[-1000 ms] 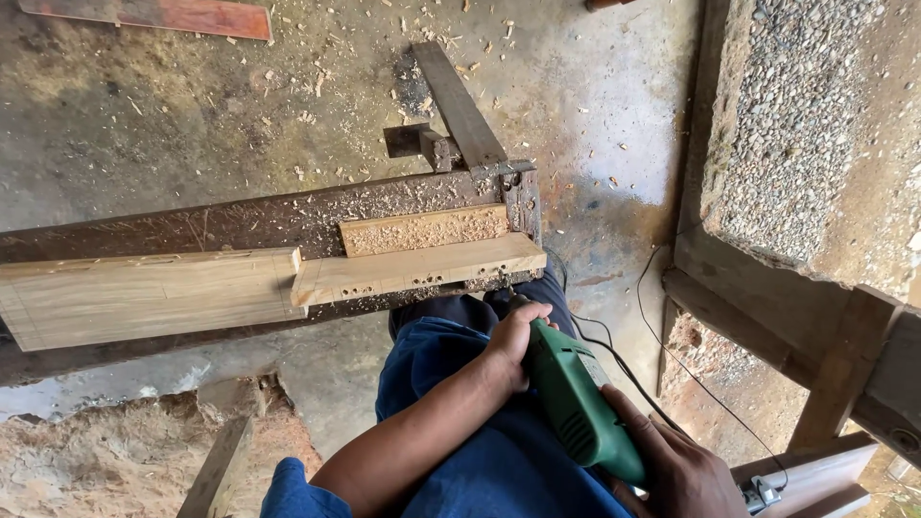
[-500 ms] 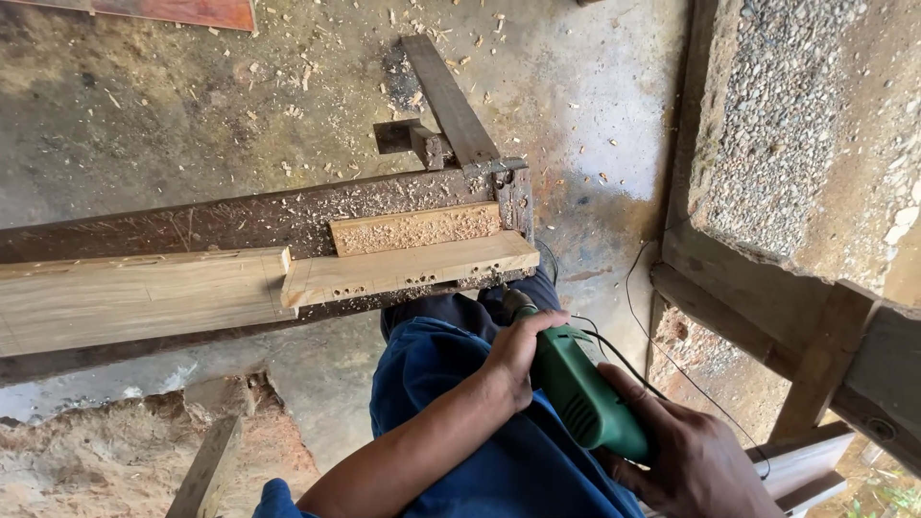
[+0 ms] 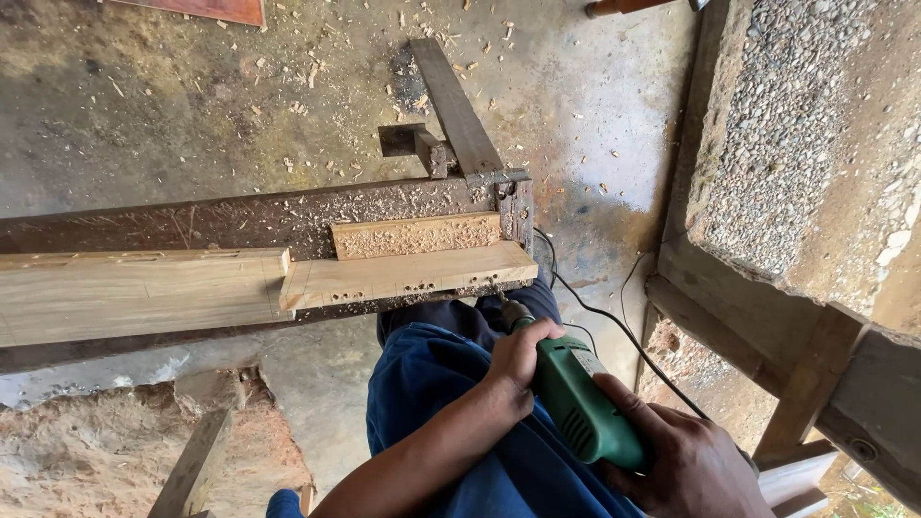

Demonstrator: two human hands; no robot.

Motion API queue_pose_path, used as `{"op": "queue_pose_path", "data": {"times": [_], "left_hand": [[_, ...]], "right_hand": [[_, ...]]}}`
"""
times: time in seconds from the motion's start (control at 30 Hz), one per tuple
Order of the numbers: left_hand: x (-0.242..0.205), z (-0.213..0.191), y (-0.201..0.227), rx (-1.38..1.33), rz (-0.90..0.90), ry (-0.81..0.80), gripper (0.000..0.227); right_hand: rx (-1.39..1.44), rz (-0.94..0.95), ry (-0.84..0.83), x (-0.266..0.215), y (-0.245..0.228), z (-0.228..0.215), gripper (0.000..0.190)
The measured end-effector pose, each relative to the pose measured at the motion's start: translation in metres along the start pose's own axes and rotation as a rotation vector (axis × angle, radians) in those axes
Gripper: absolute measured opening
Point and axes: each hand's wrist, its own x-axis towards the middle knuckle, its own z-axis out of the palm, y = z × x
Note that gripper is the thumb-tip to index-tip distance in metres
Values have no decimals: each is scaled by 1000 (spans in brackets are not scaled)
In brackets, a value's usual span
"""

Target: The person sits on the floor, picks up a chisel and mallet, then uses a corded electric drill to bore a row of holes along the edge of a marked wooden board resting on a low bench and their lap, brushing away shavings between holes.

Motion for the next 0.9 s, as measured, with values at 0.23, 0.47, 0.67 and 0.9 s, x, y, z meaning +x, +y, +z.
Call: {"op": "queue_pose_path", "data": {"times": [0.23,0.47,0.67,0.9], "left_hand": [[0,-1,-3,42,35,23,39],[0,-3,-3,93,45,30,36],[4,-5,-3,153,55,65,37],[7,-4,-3,153,14,83,37]], "right_hand": [[82,-101,95,-1,11,14,103],[134,-25,102,-6,-4,12,104],[175,-16,102,-4,-9,10,106],[180,-27,80,-2,-10,5,106]]}}
